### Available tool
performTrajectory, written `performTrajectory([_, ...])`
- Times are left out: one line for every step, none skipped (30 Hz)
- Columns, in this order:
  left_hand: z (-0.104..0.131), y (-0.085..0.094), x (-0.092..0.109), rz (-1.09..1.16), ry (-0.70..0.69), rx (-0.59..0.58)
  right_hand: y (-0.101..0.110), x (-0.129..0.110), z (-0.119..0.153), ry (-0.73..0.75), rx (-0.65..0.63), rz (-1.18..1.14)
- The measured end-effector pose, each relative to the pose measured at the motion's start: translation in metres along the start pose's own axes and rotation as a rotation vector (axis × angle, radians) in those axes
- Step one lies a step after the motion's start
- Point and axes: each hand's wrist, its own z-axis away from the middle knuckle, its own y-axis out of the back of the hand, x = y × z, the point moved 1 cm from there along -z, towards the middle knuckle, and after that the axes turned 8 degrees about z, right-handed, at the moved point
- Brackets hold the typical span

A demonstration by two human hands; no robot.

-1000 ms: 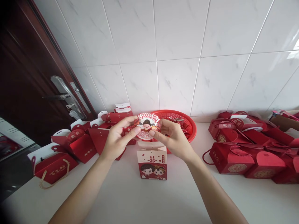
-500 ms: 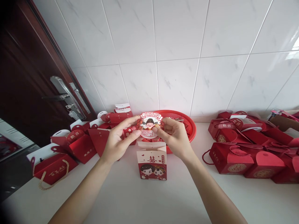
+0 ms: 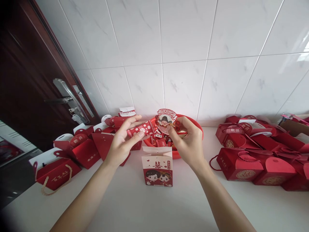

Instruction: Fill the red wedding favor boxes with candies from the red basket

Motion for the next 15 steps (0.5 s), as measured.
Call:
performTrajectory([0.0,-0.0001,0.0002,-0.004,-0.006,-0.003,-0.0004,0.0,0.0007,0.014,0.011,0.024])
performTrajectory([0.0001,-0.0002,0.0002,-0.004,-0.011,-0.006,-0.0006,-0.0001,0.0013,0.024,0.021,0.045])
performTrajectory([0.0003,-0.0003,0.0,-0.003,-0.014,-0.01,-0.0007,-0.0002,0.0018,0.032,0.028,0.065])
performTrajectory([0.0005,-0.0004,-0.0003,0.001,-0.018,-0.013,-0.0006,-0.0003,0.0021,0.039,0.033,0.081])
performTrajectory([0.0007,-0.0005,-0.0006,0.003,-0.023,-0.016,-0.0004,-0.0004,0.0022,0.045,0.036,0.095])
performTrajectory([0.001,-0.0006,-0.0011,0.004,-0.029,-0.019,0.0,-0.0006,0.0021,0.052,0.036,0.103])
performTrajectory([0.0012,-0.0007,-0.0016,0.004,-0.036,-0.021,0.0004,-0.0007,0.0019,0.059,0.033,0.108])
performTrajectory([0.0013,-0.0008,-0.002,0.004,-0.044,-0.023,0.0007,-0.0008,0.0015,0.064,0.026,0.109])
performTrajectory([0.0014,-0.0009,-0.0025,0.004,-0.051,-0.025,0.0009,-0.0008,0.0012,0.067,0.018,0.11])
performTrajectory([0.0013,-0.0009,-0.0029,0.004,-0.057,-0.027,0.001,-0.0008,0.0008,0.068,0.011,0.111])
performTrajectory([0.001,-0.0009,-0.0033,0.003,-0.06,-0.027,0.0009,-0.0007,0.0006,0.069,0.005,0.113])
performTrajectory([0.0006,-0.0008,-0.0037,0.004,-0.06,-0.025,0.0007,-0.0007,0.0005,0.071,0.004,0.118])
performTrajectory([0.0001,-0.0007,-0.004,0.001,-0.057,-0.021,0.0004,-0.0006,0.0006,0.075,0.007,0.125])
performTrajectory([-0.0006,-0.0005,-0.0043,-0.009,-0.053,-0.015,0.0,-0.0006,0.0008,0.083,0.012,0.133])
performTrajectory([-0.0013,-0.0004,-0.0044,-0.025,-0.052,-0.008,-0.0004,-0.0007,0.0011,0.093,0.016,0.142])
